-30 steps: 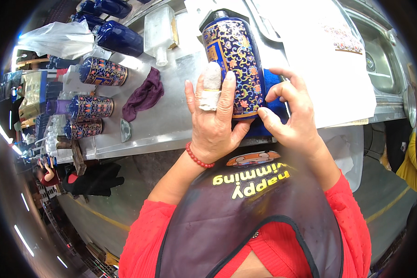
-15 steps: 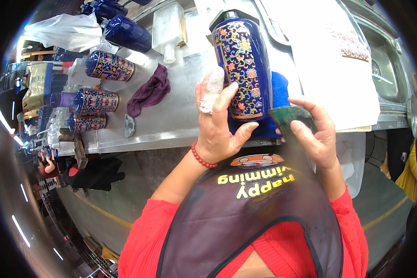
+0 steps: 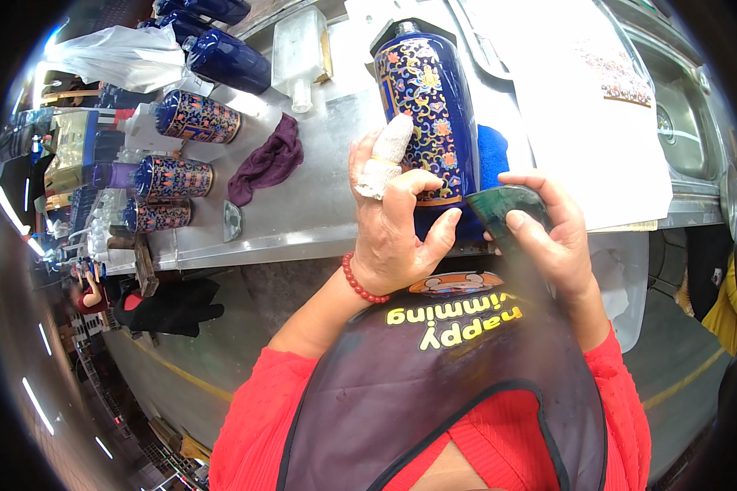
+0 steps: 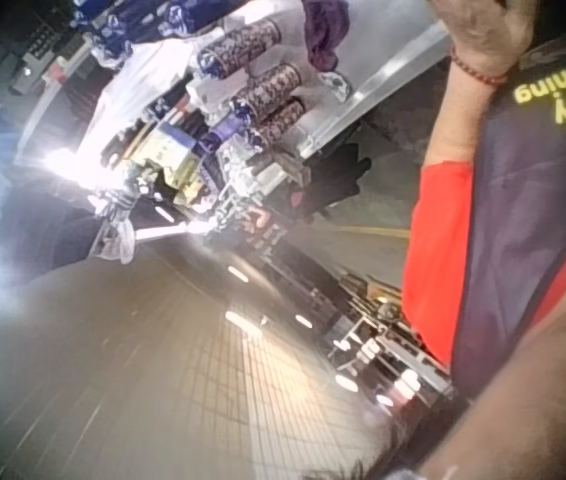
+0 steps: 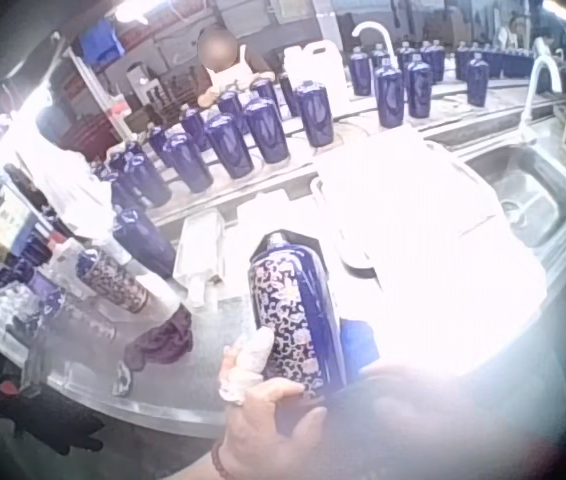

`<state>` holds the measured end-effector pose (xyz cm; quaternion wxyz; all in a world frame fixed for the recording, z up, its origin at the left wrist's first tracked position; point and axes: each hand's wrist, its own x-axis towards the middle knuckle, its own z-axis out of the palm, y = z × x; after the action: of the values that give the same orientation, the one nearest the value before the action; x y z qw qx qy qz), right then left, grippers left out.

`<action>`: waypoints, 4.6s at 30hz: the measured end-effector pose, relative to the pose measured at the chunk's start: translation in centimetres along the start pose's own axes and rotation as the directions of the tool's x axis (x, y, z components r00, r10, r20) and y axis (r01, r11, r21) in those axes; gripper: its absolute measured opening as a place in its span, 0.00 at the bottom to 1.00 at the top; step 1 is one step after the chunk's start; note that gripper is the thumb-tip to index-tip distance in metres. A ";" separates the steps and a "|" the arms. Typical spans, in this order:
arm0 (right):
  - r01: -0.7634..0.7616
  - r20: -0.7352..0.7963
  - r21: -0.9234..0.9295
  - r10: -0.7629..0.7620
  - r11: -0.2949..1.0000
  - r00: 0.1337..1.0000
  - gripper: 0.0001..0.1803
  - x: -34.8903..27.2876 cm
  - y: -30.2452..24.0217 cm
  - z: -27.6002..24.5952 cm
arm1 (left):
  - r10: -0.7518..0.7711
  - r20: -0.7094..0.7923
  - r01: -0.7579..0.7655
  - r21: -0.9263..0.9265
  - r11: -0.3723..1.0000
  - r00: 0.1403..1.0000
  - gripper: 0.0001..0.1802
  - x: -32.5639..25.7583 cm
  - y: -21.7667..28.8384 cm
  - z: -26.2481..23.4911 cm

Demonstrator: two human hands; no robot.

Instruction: The person applies a decorative sticker to a blue cylindrical container, smooths it with a green card, and then applies a second sticker to the same container.

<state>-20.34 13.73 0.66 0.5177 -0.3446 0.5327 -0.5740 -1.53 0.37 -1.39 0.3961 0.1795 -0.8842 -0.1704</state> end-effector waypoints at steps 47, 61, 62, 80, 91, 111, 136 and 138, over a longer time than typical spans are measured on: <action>0.687 0.563 -0.724 -0.626 -0.059 0.540 0.14 1.9 -3.5 0.5 | -0.240 -0.072 0.218 -0.230 0.949 0.968 0.20 -0.5 0.5 0.9; 0.681 0.587 -0.725 -0.608 -0.101 0.534 0.14 1.7 -3.5 0.5 | -0.225 -0.068 0.201 -0.259 0.945 0.972 0.22 -0.7 0.1 1.0; 0.680 0.591 -0.726 -0.600 -0.102 0.540 0.14 1.7 -3.5 0.5 | -0.230 -0.077 0.203 -0.260 0.944 0.970 0.21 -0.7 0.2 1.1; 0.590 0.265 -0.638 -0.578 0.495 0.772 0.17 2.0 -3.8 -0.9 | -0.418 0.014 0.378 -0.455 0.806 0.908 0.18 -1.1 0.2 0.8; 0.455 0.202 -0.566 -0.419 0.688 0.885 0.13 2.4 -3.8 -2.2 | -0.512 0.063 0.489 -0.411 0.769 0.857 0.23 -0.1 1.8 0.6; 0.227 -0.103 -0.218 -0.254 0.949 0.962 0.14 1.4 -1.1 -2.6 | -0.019 -0.056 0.025 0.109 0.994 0.998 0.29 -1.3 1.1 0.4; 0.148 -0.177 0.306 -0.096 0.941 0.979 0.18 2.9 2.6 -1.7 | 0.102 0.041 -0.109 0.401 0.909 0.994 0.19 -2.3 0.6 -0.6; 0.148 -0.184 0.295 -0.096 0.944 0.978 0.18 2.9 2.6 -1.7 | 0.150 0.017 -0.144 0.406 0.902 0.988 0.18 -1.9 0.6 -0.3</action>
<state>-22.03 11.61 -2.60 0.4818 -0.2428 0.4561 -0.7077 -0.24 1.69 -2.17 0.3686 0.1918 -0.9083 0.0488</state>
